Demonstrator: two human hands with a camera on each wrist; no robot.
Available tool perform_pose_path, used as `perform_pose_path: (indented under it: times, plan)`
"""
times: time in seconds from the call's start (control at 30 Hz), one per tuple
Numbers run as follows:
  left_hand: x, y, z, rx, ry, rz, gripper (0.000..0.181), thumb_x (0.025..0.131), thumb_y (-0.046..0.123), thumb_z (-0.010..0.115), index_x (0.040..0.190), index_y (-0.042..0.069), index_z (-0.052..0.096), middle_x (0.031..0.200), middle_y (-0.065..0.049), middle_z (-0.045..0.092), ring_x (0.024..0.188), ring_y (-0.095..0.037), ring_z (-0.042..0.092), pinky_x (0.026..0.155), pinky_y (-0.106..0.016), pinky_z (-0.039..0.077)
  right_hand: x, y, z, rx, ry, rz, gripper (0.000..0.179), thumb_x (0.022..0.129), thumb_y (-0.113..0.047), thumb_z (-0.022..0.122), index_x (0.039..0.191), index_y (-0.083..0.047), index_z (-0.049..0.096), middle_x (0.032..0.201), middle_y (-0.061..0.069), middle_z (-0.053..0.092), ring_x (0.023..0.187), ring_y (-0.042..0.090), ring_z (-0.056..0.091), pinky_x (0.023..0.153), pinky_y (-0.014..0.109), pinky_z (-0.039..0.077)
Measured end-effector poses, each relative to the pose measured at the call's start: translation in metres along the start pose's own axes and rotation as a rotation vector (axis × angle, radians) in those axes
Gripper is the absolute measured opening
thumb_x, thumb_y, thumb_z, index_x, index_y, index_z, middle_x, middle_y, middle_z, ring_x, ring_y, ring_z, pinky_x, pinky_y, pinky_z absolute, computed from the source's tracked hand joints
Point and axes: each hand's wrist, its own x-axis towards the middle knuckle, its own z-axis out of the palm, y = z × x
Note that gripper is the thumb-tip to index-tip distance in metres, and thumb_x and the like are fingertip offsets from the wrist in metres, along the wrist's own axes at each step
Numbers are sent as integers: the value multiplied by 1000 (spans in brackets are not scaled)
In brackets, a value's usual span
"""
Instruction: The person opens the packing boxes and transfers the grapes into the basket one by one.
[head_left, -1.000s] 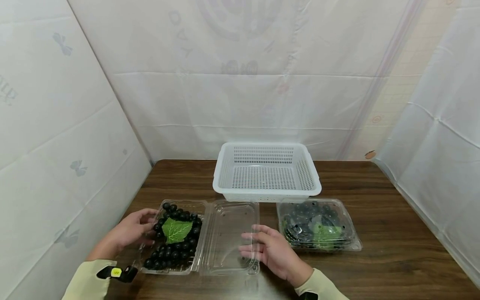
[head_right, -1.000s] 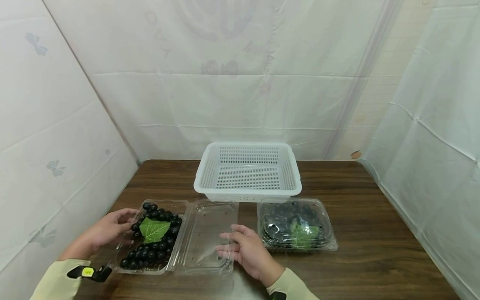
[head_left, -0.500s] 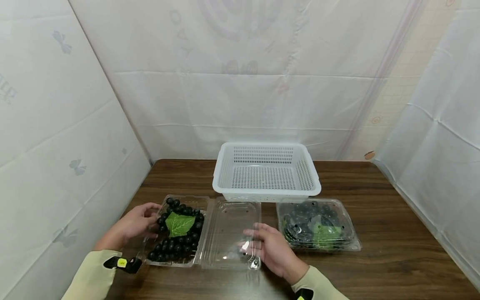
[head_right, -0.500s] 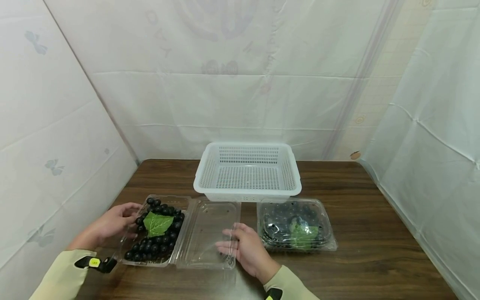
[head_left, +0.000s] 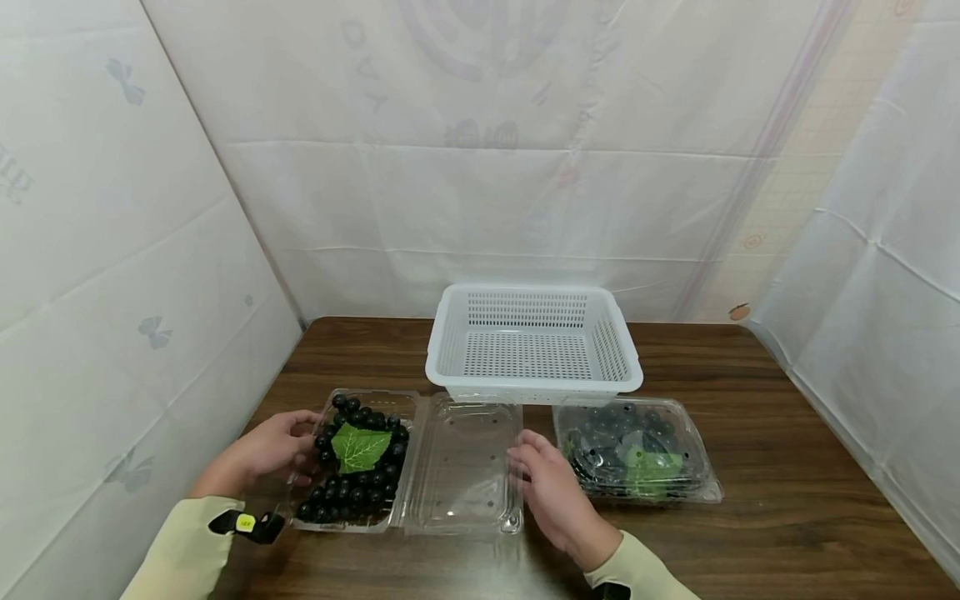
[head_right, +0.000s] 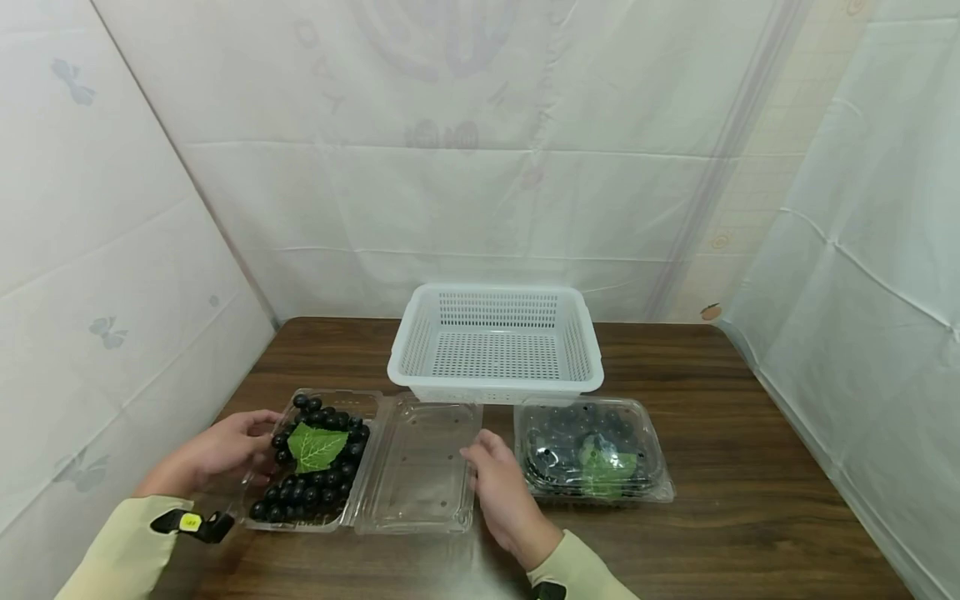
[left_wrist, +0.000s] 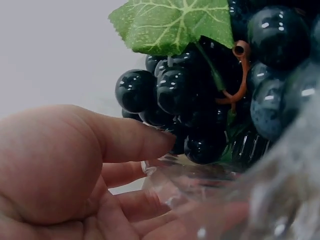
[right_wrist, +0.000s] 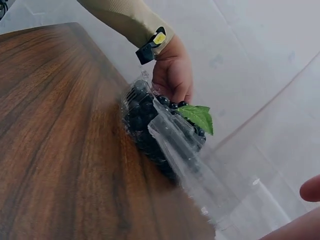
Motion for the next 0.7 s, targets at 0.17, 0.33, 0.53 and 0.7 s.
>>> perform_pose_path:
  times: [0.17,0.33,0.53,0.7]
  plan:
    - [4,1,1,4,19,-19,48,107,2,37,154,-8,30,126,-28,54,81,-27,69,70,-48,62,1,-8,2,-81,65,-27,72,102,-14,47,160,8,12,169,27,5,156,47,10,126,62,17]
    - [7,2,4,-15,22,-13,48,107,1,37,153,-8,30,130,-31,53,83,-29,71,69,-48,62,1,-13,5,-174,106,-52,71,100,-17,51,161,3,20,170,23,12,157,46,10,125,64,15]
    - [7,7,7,-2,25,-14,47,108,2,37,153,-7,30,122,-28,59,82,-27,71,69,-46,62,5,-14,5,-205,100,-79,67,104,-19,51,162,-4,22,172,17,12,158,42,8,124,66,17]
    - [8,9,9,-16,19,-15,47,108,4,38,153,-8,30,116,-26,62,83,-28,72,70,-47,63,14,-15,8,-225,97,-97,69,103,-21,56,162,-7,25,171,15,17,158,41,12,122,66,22]
